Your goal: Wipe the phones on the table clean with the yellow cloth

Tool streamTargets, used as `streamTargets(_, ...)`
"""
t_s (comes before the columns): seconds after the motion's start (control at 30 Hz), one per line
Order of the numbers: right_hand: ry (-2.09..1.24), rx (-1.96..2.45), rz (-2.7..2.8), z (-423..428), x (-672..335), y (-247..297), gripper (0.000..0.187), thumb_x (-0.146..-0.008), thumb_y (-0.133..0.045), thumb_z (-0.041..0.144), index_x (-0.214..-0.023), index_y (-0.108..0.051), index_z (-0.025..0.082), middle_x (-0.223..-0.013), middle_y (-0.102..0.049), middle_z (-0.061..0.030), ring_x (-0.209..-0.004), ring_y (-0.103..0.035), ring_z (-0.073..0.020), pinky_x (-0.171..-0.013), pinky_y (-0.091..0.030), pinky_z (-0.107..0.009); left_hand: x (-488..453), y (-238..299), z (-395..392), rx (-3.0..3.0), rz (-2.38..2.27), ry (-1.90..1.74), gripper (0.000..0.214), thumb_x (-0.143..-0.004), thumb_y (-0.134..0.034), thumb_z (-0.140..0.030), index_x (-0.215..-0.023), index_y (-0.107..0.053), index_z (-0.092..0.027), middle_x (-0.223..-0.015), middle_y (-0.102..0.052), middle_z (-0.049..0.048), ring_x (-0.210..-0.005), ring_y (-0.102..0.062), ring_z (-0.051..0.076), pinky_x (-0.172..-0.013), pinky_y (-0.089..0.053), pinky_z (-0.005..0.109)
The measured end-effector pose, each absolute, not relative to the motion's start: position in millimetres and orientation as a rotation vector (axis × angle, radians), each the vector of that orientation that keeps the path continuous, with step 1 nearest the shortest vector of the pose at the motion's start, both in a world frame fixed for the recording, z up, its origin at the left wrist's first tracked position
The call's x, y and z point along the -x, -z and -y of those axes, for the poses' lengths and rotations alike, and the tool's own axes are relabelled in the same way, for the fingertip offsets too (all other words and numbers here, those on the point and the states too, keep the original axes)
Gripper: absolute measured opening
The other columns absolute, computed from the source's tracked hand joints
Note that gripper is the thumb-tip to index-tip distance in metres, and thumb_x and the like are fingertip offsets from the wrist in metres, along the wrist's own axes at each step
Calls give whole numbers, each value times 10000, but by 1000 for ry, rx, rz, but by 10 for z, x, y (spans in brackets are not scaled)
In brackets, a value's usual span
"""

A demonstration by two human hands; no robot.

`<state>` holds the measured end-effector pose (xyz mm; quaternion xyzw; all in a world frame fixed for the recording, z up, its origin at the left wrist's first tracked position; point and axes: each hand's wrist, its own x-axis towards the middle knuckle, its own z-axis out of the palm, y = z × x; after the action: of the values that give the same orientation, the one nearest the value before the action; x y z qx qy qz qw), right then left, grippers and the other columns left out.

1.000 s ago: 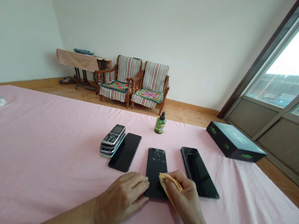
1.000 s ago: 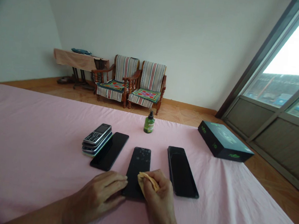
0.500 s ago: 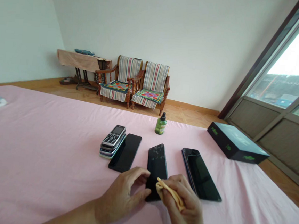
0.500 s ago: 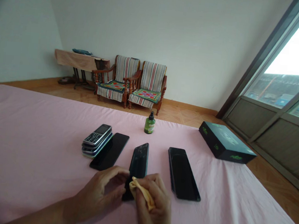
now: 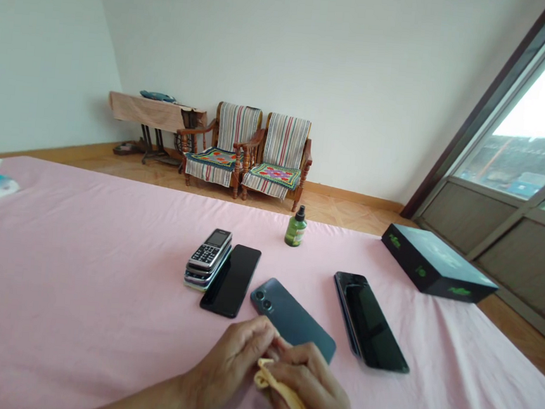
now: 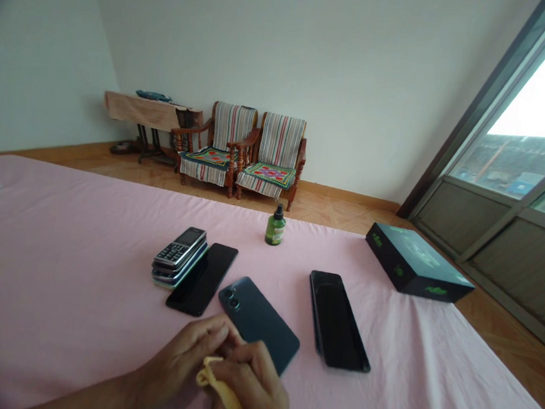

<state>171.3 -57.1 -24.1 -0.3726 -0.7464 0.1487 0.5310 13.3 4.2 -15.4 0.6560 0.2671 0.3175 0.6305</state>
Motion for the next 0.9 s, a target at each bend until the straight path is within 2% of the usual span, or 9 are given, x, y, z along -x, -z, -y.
streamTargets(0.13,-422,996,1764,543,-1694,303,277,-796,-566,62,-975,-696,230,-828,-628,-54,-727,-660,-165,-657,-556,-244,-142,203,-81,-1497,-747,-816,416,-938,-469,-557,-1006,-560,-156,-857,-675,65,-785,-660,197,-685,-502,280)
streamTargets(0.23,-327,1183,1680,469,-1791,275,202,-839,-559,121,-934,-704,224,-852,-633,-62,-789,-656,-184,-771,-535,-286,-134,193,-70,-1799,-903,-885,225,-931,-516,-378,-883,-571,-165,-780,-639,46,-709,-618,189,-637,-476,280)
streamTargets(0.3,-335,1301,1624,399,-1891,246,170,-870,-541,160,-892,-700,215,-839,-627,-60,-770,-641,-181,-713,-517,-266,-119,169,-50,-2052,-1033,-909,118,-904,-511,-241,-832,-577,-175,-783,-625,47,-736,-602,207,-679,-475,316)
streamTargets(0.37,-381,1405,1590,332,-1991,232,174,-889,-527,185,-844,-695,204,-812,-617,-53,-719,-623,-171,-628,-484,-247,-102,153,-33,-2238,-1111,-915,65,-856,-526,-161,-862,-586,-184,-845,-633,60,-829,-601,243,-762,-479,373)
streamTargets(0.47,-394,1513,1565,275,-2090,241,187,-893,-531,198,-794,-690,195,-794,-614,-46,-692,-611,-169,-623,-455,-256,-88,160,-20,-2359,-1154,-855,144,-803,-565,-106,-917,-587,-190,-914,-640,71,-905,-594,274,-831,-482,436)
streamTargets(0.6,-442,1528,1585,290,-2104,248,173,-883,-540,203,-808,-697,194,-794,-627,-44,-718,-616,-177,-653,-448,-265,-85,200,-19,-2365,-1124,-801,230,-810,-575,-72,-1010,-581,-186,-1019,-649,85,-987,-598,271,-894,-488,446)
streamTargets(0.77,-610,1526,1519,353,-2042,206,178,-863,-566,232,-740,-689,196,-726,-611,-30,-660,-594,-167,-578,-423,-252,-67,265,-56,-2380,-1073,-820,307,-853,-604,-129,-1150,-554,-189,-1207,-618,122,-1142,-566,282,-988,-460,478)
streamTargets(0.9,-597,1448,1501,336,-2026,193,195,-885,-553,269,-776,-698,200,-763,-617,-38,-694,-603,-172,-606,-443,-253,-63,270,-71,-2390,-1039,-845,379,-823,-669,-160,-1182,-556,-197,-1266,-592,125,-1189,-541,295,-1013,-447,500)
